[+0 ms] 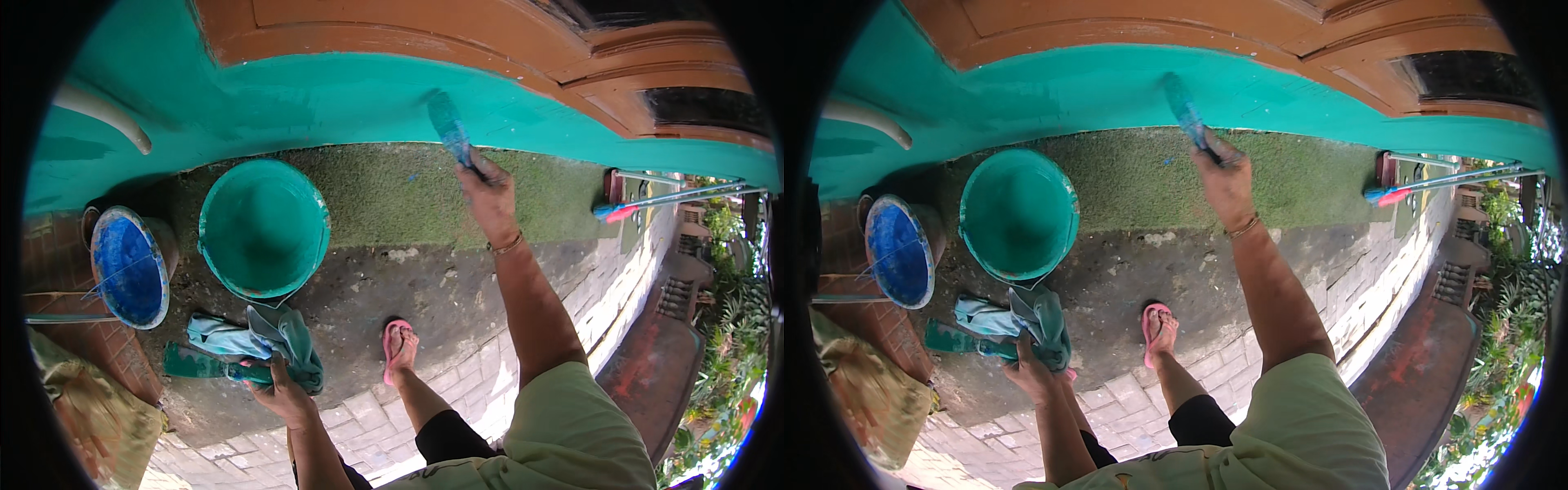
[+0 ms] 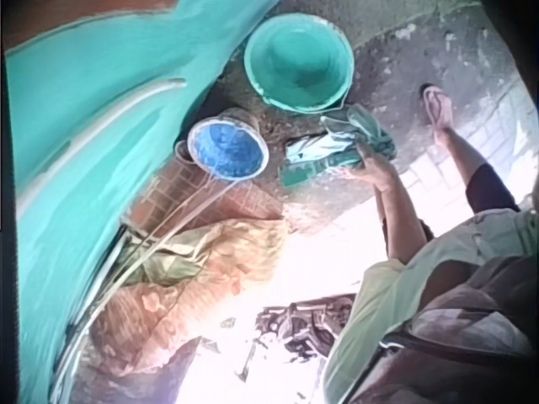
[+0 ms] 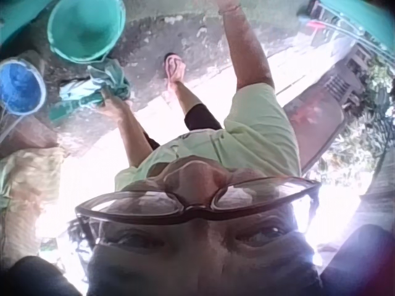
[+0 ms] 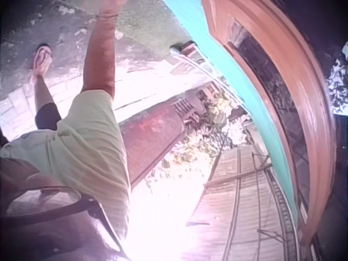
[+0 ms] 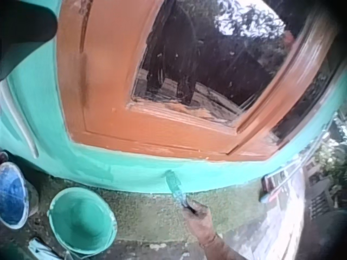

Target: The person paints a green exterior wall using a brush and a paint scraper, dipping the brush into a bucket of green paint and applying it over white patches on the wall.

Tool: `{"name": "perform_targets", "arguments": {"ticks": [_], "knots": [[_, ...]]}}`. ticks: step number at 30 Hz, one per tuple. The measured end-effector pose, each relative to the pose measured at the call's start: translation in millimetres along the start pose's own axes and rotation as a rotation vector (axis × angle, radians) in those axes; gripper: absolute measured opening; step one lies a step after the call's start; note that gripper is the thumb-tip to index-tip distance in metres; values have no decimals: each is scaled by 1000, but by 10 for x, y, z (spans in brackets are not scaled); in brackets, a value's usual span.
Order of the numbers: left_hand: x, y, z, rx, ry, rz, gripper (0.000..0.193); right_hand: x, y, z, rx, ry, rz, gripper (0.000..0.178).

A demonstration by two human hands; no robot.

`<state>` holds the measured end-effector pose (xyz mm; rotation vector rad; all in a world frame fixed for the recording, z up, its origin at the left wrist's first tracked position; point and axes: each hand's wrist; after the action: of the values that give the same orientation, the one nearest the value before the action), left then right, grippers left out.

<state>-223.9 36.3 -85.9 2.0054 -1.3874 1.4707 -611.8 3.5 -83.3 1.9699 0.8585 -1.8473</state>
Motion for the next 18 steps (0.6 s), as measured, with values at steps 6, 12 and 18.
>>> {"name": "perform_targets", "arguments": {"ticks": [6,12,18], "knots": [[-224,-185,115,-96,16,5,34,195,-1354,734,498,251,-80,17],[-189,-90,-9,-97,19,4,32,367,-1538,1116,623,250,129,9],[-167,-4,-91,-60,64,45,23,590,-469,219,176,-280,-188,31]]}}
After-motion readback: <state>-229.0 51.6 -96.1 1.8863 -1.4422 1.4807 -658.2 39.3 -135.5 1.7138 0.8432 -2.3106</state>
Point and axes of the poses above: each hand's wrist, its own z-axis towards the middle knuckle, its own y-axis out of the palm, x = y × z, and after that the axes turned 7 degrees about x, right-handed
